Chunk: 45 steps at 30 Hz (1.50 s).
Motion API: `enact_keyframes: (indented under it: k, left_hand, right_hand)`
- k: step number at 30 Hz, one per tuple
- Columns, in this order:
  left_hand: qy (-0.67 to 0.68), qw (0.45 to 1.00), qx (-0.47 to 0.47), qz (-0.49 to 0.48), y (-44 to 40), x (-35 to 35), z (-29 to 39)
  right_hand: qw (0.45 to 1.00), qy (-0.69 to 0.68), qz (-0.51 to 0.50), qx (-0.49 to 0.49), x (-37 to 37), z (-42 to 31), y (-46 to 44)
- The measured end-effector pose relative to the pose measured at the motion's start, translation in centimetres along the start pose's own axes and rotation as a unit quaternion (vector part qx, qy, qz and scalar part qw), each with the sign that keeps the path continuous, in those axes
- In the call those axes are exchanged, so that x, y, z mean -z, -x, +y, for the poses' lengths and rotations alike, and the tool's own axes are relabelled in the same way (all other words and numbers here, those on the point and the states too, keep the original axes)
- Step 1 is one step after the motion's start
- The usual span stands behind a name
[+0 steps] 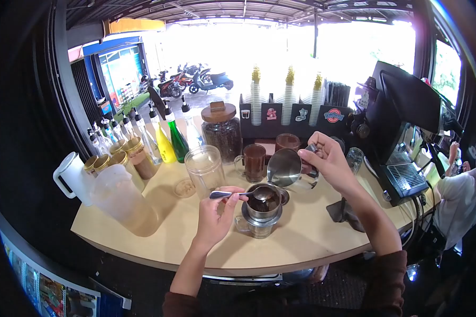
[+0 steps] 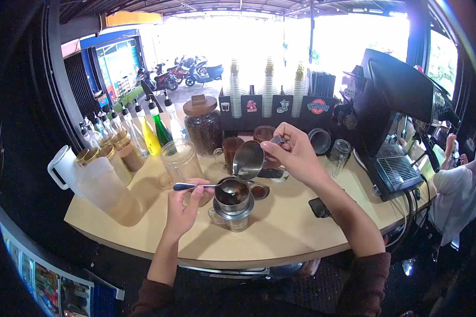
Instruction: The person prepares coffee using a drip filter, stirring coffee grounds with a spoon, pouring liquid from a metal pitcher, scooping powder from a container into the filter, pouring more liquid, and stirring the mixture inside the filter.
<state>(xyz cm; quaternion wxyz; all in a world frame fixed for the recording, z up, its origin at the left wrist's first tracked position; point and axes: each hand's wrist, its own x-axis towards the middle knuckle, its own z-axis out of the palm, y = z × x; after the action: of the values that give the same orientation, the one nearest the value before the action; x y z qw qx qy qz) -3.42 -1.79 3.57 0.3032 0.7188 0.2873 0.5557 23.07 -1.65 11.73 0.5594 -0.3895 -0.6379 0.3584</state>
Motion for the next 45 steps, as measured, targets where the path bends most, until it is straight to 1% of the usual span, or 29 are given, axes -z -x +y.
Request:
enact_keyframes:
  k: [5, 8, 14, 21, 23, 26, 29, 36, 38, 45]
  left_hand:
    - [0.0, 1.0, -0.006, -0.003, 0.1, 0.1, -0.4]
    - [0.011, 1.0, -0.013, 0.001, 0.1, 0.1, -0.5]
    - [0.011, 1.0, 0.003, -0.007, 0.0, 0.4, -0.7]
    - [0.024, 1.0, -0.003, -0.01, -0.2, 0.3, -1.1]
    - [0.032, 0.999, -0.003, -0.012, -0.2, 0.3, -1.0]
    - [0.033, 0.999, -0.006, -0.013, -0.2, 0.4, -0.8]
    - [0.02, 1.0, 0.0, -0.014, -0.2, 0.6, -0.9]
    - [0.019, 1.0, 0.002, -0.018, -0.2, 1.2, -1.0]
    - [0.01, 1.0, -0.006, -0.016, -0.2, 1.3, -0.9]
    - [0.006, 1.0, -0.015, -0.016, -0.1, 1.6, -0.8]
  right_hand:
    - [0.998, 0.056, -0.037, 0.016, -0.6, 0.3, -0.7]
    - [0.999, 0.019, -0.043, -0.003, -1.2, -0.3, -0.8]
    - [0.997, 0.054, -0.052, 0.006, -1.4, -0.2, -1.0]
    - [0.995, 0.082, -0.041, 0.033, -1.6, -0.4, -0.8]
    - [0.99, 0.13, -0.038, 0.044, -1.6, -0.7, -0.7]
    - [0.989, 0.143, -0.03, 0.036, -1.5, -0.5, -0.7]
    - [0.993, 0.107, -0.022, 0.038, -1.6, -0.1, -0.7]
    - [0.989, 0.14, -0.014, 0.043, -1.3, -0.4, -0.1]
    - [0.987, 0.157, -0.012, 0.029, -1.4, -0.7, 0.2]
    - [0.99, 0.138, -0.006, 0.034, -1.4, -0.5, 0.7]
